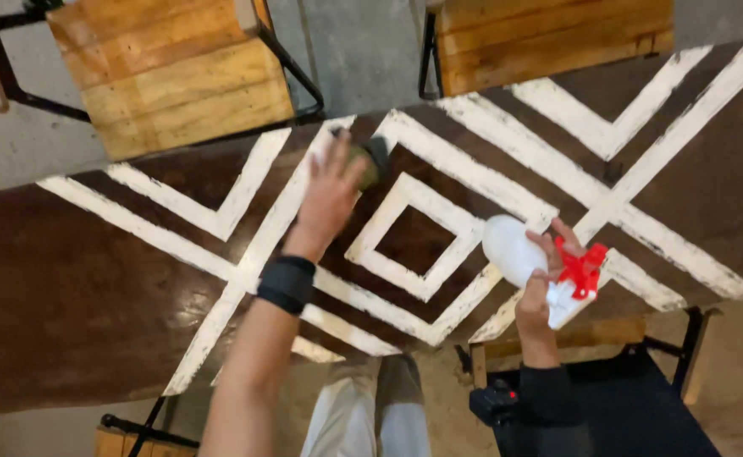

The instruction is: The person cleans a long wooden table with a geometric pattern and several chairs using a spray bottle and a cloth. They spray the surfaces and wipe them down, moving around the table to reach different sections.

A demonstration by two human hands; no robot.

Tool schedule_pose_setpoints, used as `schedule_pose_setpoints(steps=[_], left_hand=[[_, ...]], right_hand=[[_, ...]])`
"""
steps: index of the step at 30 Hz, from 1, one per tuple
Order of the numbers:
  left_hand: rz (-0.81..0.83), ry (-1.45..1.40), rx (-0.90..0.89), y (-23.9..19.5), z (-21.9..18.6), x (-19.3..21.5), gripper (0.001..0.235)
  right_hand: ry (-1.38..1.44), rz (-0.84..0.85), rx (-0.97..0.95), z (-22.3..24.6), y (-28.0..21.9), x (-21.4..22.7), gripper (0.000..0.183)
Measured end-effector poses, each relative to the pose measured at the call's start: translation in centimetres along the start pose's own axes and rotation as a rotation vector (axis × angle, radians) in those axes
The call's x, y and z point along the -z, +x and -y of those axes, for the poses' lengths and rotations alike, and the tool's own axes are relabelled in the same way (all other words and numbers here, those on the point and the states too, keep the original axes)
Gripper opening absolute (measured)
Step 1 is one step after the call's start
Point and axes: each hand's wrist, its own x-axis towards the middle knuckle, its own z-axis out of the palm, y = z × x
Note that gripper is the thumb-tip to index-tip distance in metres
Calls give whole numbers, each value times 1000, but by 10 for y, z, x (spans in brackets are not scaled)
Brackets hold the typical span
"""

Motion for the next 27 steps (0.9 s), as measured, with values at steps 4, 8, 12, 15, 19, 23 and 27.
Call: schedule_pose_setpoints(steps=[4,8,12,15,19,23,27], left_hand=[[-171,-14,26,64,16,-26,54],[-261,-161,-52,95,-59,-72,55],[-137,-217,-319,62,-117,-62,52],[-67,-89,-415,58,-82,-35,47],[36,7,-178,8,49,9,48],[-238,46,219,-56,100,37,55],[-316,-96,277,-99,70,-28,52]], right_hand=[[-80,-6,17,8,5,-8,59],[-66,10,20,-2,0,1,49],[-119,-2,-17,21,4,-9,54],[-31,11,-27,14,-1,-5,47],[-415,96,-23,-7,-8,7,55],[-353,109,-5,19,5,-11,57],[-332,204,224,38,9,-39,61]])
